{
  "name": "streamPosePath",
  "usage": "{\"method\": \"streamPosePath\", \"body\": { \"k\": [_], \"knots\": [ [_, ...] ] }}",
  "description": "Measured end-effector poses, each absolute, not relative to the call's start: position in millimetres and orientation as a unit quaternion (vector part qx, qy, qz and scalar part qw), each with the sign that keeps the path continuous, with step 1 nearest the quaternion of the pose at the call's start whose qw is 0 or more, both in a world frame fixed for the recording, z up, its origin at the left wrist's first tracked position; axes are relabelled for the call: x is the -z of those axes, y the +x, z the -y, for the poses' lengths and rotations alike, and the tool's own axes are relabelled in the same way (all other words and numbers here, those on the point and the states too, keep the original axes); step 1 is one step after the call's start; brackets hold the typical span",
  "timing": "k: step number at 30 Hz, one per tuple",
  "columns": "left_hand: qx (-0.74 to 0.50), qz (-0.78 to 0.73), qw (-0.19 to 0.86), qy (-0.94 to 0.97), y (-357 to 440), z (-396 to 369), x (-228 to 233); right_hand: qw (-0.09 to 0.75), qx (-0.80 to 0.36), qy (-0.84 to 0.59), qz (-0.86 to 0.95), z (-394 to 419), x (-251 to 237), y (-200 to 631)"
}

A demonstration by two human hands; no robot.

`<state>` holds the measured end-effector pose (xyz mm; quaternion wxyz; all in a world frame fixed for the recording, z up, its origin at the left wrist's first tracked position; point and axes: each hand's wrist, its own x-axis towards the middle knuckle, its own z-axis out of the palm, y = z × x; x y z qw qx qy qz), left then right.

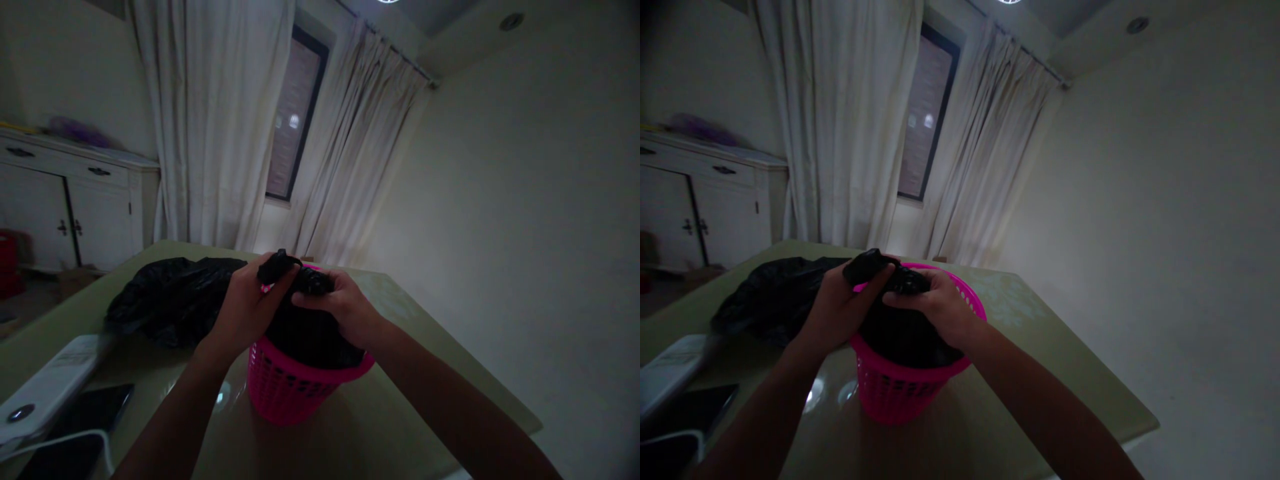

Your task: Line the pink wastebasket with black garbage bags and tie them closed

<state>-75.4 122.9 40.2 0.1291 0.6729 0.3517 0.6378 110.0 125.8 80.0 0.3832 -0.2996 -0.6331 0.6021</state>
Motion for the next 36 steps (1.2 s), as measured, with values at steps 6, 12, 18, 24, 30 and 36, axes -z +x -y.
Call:
{"method": "streamPosePath", "body": {
  "k": [6, 12, 18, 24, 30, 36],
  "knots": [
    [-0.614, -0.288, 0.077, 0.731, -79, -124, -40, 0.371, -0.628, -0.276, 0.626, -121, -86, 117],
    [-0.601, -0.272, 0.085, 0.747, -79, -123, -39, 0.404, -0.569, -0.283, 0.658, -123, -82, 120],
    [-0.581, -0.287, 0.079, 0.758, -78, -118, -40, 0.420, -0.543, -0.292, 0.666, -127, -81, 119],
    [-0.571, -0.287, 0.079, 0.765, -77, -117, -38, 0.457, -0.499, -0.337, 0.654, -129, -77, 118],
    [-0.564, -0.269, 0.071, 0.778, -76, -114, -39, 0.452, -0.542, -0.348, 0.617, -133, -70, 123],
    [-0.575, -0.262, 0.085, 0.770, -73, -112, -39, 0.430, -0.572, -0.343, 0.608, -132, -71, 125]
  ]
}}
